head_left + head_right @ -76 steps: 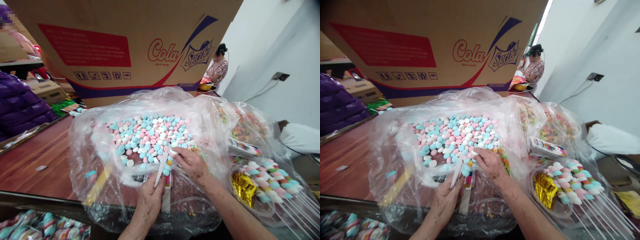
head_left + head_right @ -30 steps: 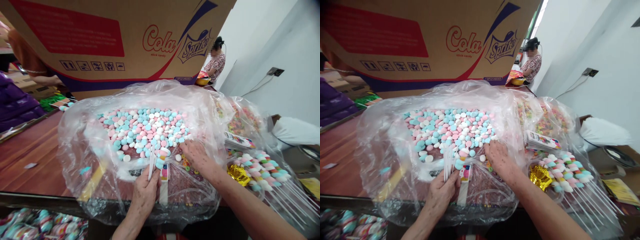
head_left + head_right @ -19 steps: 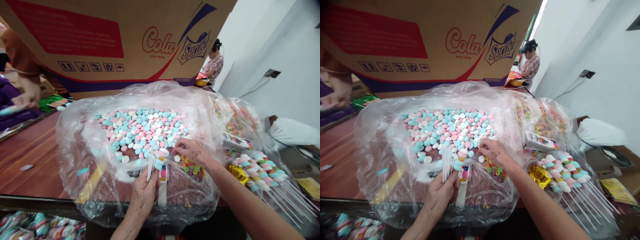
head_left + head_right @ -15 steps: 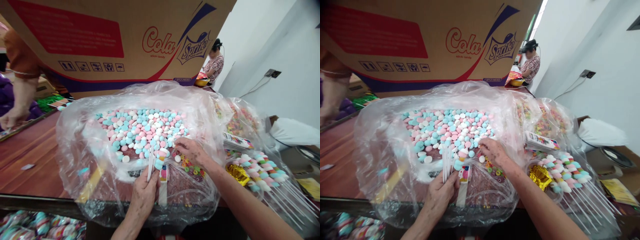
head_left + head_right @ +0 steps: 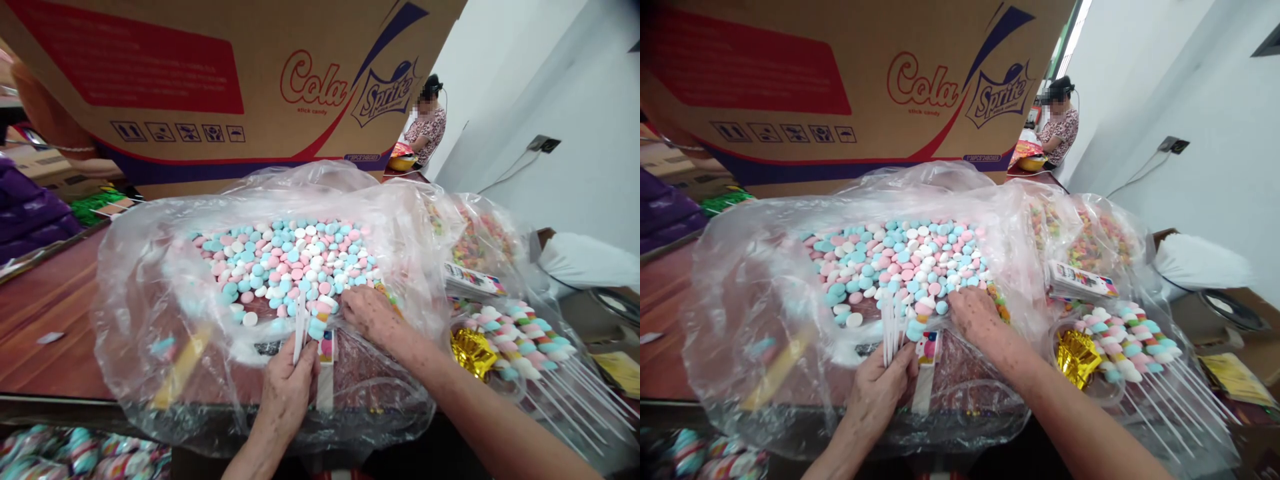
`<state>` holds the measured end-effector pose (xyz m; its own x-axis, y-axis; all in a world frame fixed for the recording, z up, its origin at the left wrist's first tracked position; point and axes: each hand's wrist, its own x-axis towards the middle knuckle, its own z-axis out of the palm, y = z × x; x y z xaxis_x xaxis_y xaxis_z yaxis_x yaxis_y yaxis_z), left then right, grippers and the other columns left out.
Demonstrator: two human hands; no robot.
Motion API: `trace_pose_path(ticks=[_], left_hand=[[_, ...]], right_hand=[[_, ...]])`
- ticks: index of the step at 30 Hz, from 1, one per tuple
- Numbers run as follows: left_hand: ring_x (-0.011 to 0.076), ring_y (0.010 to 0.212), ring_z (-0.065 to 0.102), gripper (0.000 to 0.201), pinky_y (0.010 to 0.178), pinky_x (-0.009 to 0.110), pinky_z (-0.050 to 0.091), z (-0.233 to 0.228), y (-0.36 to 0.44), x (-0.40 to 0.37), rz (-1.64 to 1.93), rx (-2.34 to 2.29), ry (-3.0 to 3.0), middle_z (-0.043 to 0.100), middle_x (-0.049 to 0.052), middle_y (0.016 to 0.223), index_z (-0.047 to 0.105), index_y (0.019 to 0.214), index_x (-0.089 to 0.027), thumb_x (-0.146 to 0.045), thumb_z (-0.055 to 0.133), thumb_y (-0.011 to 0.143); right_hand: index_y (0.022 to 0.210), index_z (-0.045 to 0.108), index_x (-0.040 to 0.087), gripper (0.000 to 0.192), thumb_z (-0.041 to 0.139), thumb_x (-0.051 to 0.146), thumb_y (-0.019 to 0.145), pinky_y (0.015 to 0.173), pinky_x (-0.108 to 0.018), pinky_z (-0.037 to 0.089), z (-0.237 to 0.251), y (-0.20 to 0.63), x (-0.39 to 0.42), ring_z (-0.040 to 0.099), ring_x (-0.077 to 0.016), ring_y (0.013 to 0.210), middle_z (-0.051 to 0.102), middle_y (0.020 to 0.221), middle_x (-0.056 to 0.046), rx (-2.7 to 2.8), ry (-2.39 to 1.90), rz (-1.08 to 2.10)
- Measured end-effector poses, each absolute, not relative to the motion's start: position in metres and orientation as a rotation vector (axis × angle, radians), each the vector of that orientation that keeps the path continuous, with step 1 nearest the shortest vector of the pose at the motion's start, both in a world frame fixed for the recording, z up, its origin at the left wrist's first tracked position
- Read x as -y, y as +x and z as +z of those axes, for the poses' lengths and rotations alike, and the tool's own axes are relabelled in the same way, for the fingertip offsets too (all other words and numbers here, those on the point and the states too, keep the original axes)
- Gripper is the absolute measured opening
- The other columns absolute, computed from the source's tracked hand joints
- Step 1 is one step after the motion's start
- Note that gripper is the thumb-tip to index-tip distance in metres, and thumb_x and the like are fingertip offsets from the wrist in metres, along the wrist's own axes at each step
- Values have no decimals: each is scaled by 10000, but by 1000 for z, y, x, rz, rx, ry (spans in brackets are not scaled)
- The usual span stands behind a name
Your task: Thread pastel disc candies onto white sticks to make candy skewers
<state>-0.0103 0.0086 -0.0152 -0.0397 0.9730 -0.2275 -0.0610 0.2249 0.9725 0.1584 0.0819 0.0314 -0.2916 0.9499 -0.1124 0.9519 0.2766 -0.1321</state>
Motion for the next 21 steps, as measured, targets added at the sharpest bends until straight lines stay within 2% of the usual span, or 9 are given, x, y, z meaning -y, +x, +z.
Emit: trace_pose_path(ticks=[4,7,9,10,12,14,16,21], left_hand=[[79,322,308,285,341,189,216,-13,-9,-8,1084,-1298,947,375,-107,393,548,697,-201,-453,604,818],[93,336,318,273,354,204,227,-10,-10,-7,1057,-1342,1015,376,-98,399,571,698,-200,-442,596,823],[102,346,323,257,362,210,227,-9,-11,-7,1029,-1350,1076,369,-93,407,596,717,-197,-427,580,831],[105,354,327,253,367,212,228,-8,-11,-7,1017,-1351,1103,370,-90,417,599,718,-198,-421,573,834],[108,371,335,250,378,213,235,-7,-11,-7,994,-1349,1141,384,-83,446,600,721,-201,-414,557,844],[109,381,335,252,388,215,241,-6,-11,-7,975,-1349,1170,389,-81,464,584,705,-207,-409,546,852],[112,384,335,258,395,218,245,-6,-12,-7,962,-1358,1201,388,-81,465,570,686,-212,-404,539,856],[122,400,356,247,402,225,260,-5,-13,-7,944,-1371,1249,415,-72,486,595,707,-211,-401,534,853]], right_hand=[[944,634,181,187,477,109,871,801,-331,422,25,154,-84,617,-258,983,701,989,-125,-2502,1946,-252],[865,610,196,130,490,147,851,722,-325,439,25,159,-89,640,-238,849,705,892,-94,-2468,2164,-368],[819,575,215,57,525,188,817,653,-296,444,28,166,-92,632,-198,727,683,774,-34,-2524,2361,-718],[803,559,223,23,551,205,791,628,-282,446,30,170,-93,622,-180,681,666,723,-5,-2553,2440,-1052],[786,550,227,82,614,242,737,600,-266,451,33,175,-94,610,-156,625,647,662,29,-2501,2413,-1887],[776,571,215,138,672,272,701,575,-257,446,35,178,-93,601,-141,585,653,638,29,-2345,2222,-2447],[769,598,199,176,719,288,677,544,-244,428,35,178,-91,583,-127,545,662,618,20,-2233,2121,-2660],[764,624,182,219,770,294,644,545,-235,425,34,178,-91,583,-117,544,657,608,21,-2162,2047,-2808]])
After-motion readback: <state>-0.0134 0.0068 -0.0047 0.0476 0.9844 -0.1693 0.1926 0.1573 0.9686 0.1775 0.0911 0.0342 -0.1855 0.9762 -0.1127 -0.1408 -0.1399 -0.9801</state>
